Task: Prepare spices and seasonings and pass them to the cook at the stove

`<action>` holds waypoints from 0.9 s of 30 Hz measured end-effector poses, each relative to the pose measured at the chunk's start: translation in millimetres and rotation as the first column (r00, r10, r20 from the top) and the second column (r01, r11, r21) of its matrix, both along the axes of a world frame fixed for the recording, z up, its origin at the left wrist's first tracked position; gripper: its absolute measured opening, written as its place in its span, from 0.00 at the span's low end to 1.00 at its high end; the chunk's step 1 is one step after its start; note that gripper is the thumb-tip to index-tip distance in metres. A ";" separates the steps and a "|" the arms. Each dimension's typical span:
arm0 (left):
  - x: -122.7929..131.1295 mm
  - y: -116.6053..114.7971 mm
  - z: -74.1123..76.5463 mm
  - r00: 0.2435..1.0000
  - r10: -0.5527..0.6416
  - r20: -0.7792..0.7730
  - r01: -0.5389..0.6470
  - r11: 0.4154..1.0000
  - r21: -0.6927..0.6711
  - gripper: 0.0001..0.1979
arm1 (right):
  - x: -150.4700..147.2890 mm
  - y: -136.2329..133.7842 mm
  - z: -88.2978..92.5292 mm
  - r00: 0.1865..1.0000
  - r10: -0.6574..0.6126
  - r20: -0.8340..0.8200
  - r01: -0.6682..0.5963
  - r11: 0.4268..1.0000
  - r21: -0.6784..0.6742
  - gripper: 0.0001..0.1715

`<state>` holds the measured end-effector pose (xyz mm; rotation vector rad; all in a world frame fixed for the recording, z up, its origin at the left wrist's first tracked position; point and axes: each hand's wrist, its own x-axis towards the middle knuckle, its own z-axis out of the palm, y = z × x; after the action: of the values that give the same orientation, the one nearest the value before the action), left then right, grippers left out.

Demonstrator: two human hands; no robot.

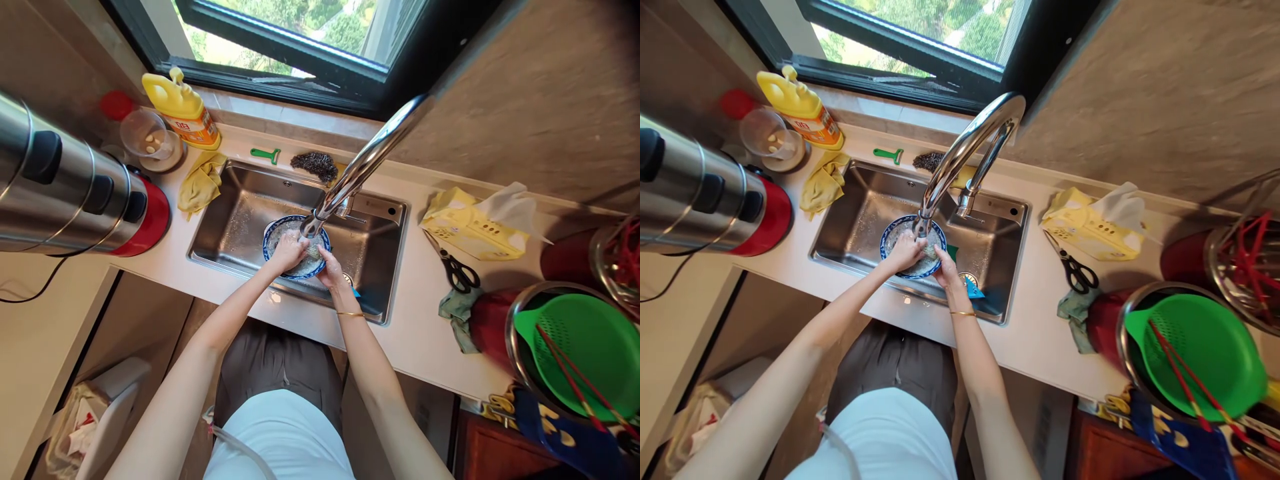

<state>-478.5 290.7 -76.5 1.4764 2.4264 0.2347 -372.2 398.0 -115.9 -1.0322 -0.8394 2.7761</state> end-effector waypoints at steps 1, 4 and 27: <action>1.6 -1.9 1.9 1.000 -0.013 0.004 0.013 1.000 0.000 0.15 | 1.8 -0.1 -0.6 1.000 -0.003 0.003 0.003 1.000 -0.002 0.13; 9.7 -10.8 11.1 0.998 -0.068 0.008 0.068 0.998 0.015 0.17 | 8.4 0.5 -1.0 1.000 -0.018 0.015 0.018 1.000 -0.005 0.12; 87.7 20.0 25.2 0.992 -0.047 0.114 0.050 0.999 -0.021 0.13 | 103.0 -17.6 9.5 0.941 -0.324 0.100 0.324 0.946 0.015 0.15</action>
<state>-390.8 310.6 -51.3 1.4689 2.2935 0.2699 -269.3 380.4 -106.4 -1.1981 -0.6109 2.4671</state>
